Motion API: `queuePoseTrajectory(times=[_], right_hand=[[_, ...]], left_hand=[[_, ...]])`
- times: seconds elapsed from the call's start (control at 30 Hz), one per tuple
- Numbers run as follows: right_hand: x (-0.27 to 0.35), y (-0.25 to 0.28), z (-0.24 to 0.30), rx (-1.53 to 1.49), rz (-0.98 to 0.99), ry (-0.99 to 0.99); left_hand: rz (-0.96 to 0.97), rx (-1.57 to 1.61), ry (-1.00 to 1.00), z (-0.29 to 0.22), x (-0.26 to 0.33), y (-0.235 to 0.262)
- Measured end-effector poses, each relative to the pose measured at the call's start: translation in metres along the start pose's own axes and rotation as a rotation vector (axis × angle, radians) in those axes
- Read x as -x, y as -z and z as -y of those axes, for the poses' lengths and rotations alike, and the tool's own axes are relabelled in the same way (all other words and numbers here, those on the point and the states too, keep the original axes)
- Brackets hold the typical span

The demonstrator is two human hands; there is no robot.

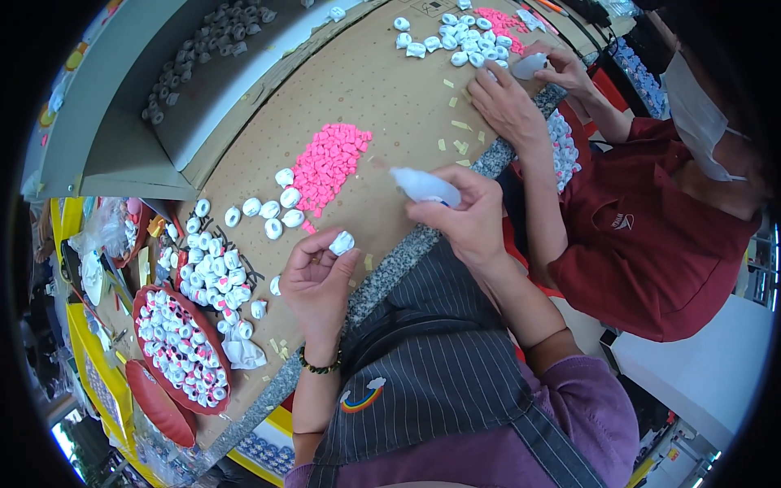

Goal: Applying glue to small white ceramic pieces and joining them together.

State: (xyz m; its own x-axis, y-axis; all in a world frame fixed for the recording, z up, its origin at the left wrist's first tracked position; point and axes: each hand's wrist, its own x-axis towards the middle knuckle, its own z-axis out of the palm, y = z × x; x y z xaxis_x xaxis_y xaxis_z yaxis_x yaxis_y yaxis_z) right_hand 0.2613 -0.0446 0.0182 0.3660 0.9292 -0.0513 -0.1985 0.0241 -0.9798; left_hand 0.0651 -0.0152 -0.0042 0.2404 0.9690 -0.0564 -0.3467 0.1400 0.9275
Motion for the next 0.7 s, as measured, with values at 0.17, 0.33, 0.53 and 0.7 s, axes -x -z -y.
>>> queuePoseTrajectory(times=[0.17, 0.33, 0.53, 0.7], right_hand=[[-0.041, -0.009, -0.005, 0.299, 0.064, 0.198], [-0.083, -0.02, -0.008, 1.014, 0.055, 0.684], [-0.096, -0.018, -0.023, 1.103, 0.134, 0.679], [-0.083, -0.007, -0.02, 0.943, 0.122, 0.655]], left_hand=[[-0.086, -0.063, -0.008, -0.007, 0.0, 0.017], [-0.215, -0.133, -0.106, -0.015, -0.004, 0.037], [-0.167, -0.018, -0.034, -0.017, -0.001, 0.033], [-0.105, 0.027, 0.15, -0.015, -0.003, 0.014]])
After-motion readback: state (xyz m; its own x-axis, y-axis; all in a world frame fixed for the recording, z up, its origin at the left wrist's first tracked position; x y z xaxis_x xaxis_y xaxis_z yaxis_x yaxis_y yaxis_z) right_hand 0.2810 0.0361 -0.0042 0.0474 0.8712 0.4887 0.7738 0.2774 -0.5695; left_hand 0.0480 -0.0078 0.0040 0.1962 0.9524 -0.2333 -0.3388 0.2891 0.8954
